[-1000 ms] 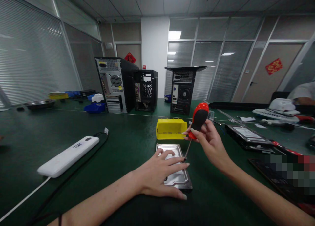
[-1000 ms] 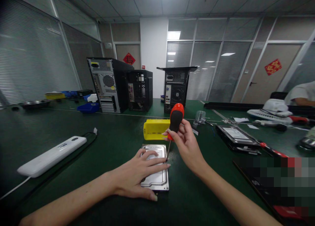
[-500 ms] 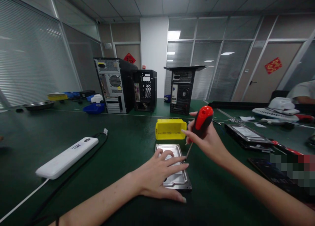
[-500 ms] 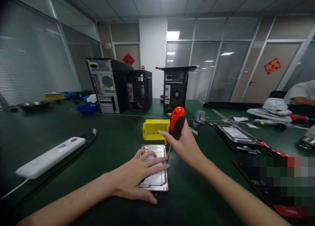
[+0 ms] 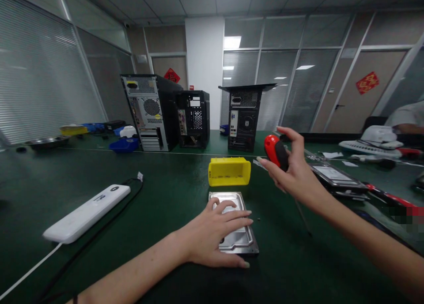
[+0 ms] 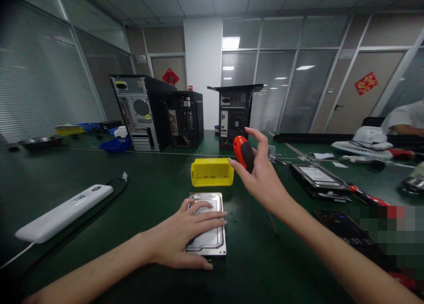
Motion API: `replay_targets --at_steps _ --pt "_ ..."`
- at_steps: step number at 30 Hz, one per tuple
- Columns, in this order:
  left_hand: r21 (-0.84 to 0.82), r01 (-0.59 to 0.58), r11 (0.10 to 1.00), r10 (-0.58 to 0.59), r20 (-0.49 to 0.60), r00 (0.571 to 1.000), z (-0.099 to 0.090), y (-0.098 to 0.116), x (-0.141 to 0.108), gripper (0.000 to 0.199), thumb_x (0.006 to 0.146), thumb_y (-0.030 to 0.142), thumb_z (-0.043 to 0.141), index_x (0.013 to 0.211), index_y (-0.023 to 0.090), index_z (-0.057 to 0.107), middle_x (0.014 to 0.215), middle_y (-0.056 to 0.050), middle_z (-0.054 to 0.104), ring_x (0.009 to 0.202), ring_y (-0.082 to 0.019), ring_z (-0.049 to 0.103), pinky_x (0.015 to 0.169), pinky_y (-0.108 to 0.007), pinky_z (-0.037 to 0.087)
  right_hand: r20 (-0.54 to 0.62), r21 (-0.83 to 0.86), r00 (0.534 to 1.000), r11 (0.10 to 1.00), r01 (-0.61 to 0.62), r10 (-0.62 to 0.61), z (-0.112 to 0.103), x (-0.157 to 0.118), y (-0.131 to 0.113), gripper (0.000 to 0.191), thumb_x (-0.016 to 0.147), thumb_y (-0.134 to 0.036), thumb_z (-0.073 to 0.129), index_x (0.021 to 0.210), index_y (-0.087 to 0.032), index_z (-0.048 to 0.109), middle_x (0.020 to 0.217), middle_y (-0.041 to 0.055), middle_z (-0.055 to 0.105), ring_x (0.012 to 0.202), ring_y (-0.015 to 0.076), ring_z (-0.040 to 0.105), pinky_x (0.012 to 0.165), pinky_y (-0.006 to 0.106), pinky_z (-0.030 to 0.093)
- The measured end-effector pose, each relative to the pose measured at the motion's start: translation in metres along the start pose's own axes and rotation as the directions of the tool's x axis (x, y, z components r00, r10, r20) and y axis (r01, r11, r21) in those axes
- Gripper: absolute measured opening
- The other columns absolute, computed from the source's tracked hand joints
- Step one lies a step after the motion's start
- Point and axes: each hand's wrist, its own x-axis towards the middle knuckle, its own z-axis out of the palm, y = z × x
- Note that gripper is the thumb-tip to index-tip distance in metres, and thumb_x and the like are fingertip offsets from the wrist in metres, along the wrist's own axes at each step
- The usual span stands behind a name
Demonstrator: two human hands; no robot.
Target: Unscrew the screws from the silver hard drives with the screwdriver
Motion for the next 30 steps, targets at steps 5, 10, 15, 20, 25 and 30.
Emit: replay_targets --at_steps 5,10,15,20,25,30 --pt "0.031 0.000 1.000 0.000 -0.008 1.000 0.001 0.002 0.000 0.068 0.079 0.054 0.055 0.139 0.032 0.031 0.146 -0.001 0.033 0.131 -0.035 0.027 0.104 -0.060 0.014 0.368 -0.432 0.918 0.901 0.029 0.147 0.003 -0.043 0.059 0.044 0.086 -0.024 0.047 0.128 -0.023 0.036 0.105 0.0103 0.053 0.089 0.0217 0.061 0.077 0.037 0.050" --pt "0.028 0.000 1.000 0.001 -0.030 1.000 -0.003 0.004 -0.002 0.067 0.078 0.056 0.057 0.137 0.034 0.034 0.147 -0.003 0.031 0.130 -0.036 0.028 0.102 -0.059 0.015 0.353 -0.716 0.916 0.685 0.135 0.189 0.016 -0.079 0.083 0.047 0.088 -0.017 0.039 0.135 -0.024 0.038 0.104 0.0122 0.053 0.077 0.0219 0.060 0.064 0.036 0.049" --pt "-0.169 0.082 0.982 -0.125 -0.263 0.957 -0.003 -0.006 -0.008 0.032 0.084 0.046 0.055 0.109 0.028 0.055 0.123 -0.002 0.054 0.117 -0.026 0.042 0.101 -0.044 0.026 0.331 -0.779 0.943 0.557 0.287 -0.023 0.021 -0.084 0.082 0.046 0.085 -0.014 0.048 0.131 -0.022 0.048 0.110 0.0147 0.056 0.100 0.0304 0.053 0.083 0.050 0.042" --pt "-0.381 0.305 0.873 -0.471 -0.496 0.730 0.010 -0.016 -0.024 0.024 0.091 0.038 0.041 0.079 0.020 0.048 0.085 -0.002 0.055 0.089 -0.020 0.051 0.090 -0.037 0.036 0.373 -0.650 0.903 0.634 0.418 -0.213 0.025 -0.090 0.078 0.029 0.088 -0.020 0.048 0.114 -0.027 0.059 0.124 0.0102 0.052 0.115 0.0283 0.045 0.097 0.053 0.029" --pt "-0.477 0.315 0.821 -0.531 -0.432 0.729 0.024 -0.012 -0.034 0.025 0.089 0.045 0.045 0.096 0.022 0.053 0.104 -0.004 0.055 0.106 -0.024 0.049 0.095 -0.042 0.036 0.380 -0.528 0.894 0.737 0.422 -0.240 0.023 -0.094 0.068 0.025 0.089 -0.016 0.045 0.104 -0.027 0.062 0.116 0.0058 0.058 0.112 0.0245 0.047 0.097 0.050 0.027" --pt "-0.469 0.207 0.858 -0.407 -0.378 0.831 0.032 -0.012 -0.034 0.123 0.050 0.061 0.077 0.144 0.030 0.004 0.152 -0.009 0.000 0.138 -0.035 0.008 0.110 -0.053 0.014 0.408 -0.462 0.868 0.755 0.464 -0.283 0.020 -0.094 0.064 0.024 0.087 -0.016 0.049 0.105 -0.026 0.062 0.104 0.0029 0.063 0.104 0.0224 0.052 0.095 0.048 0.027"
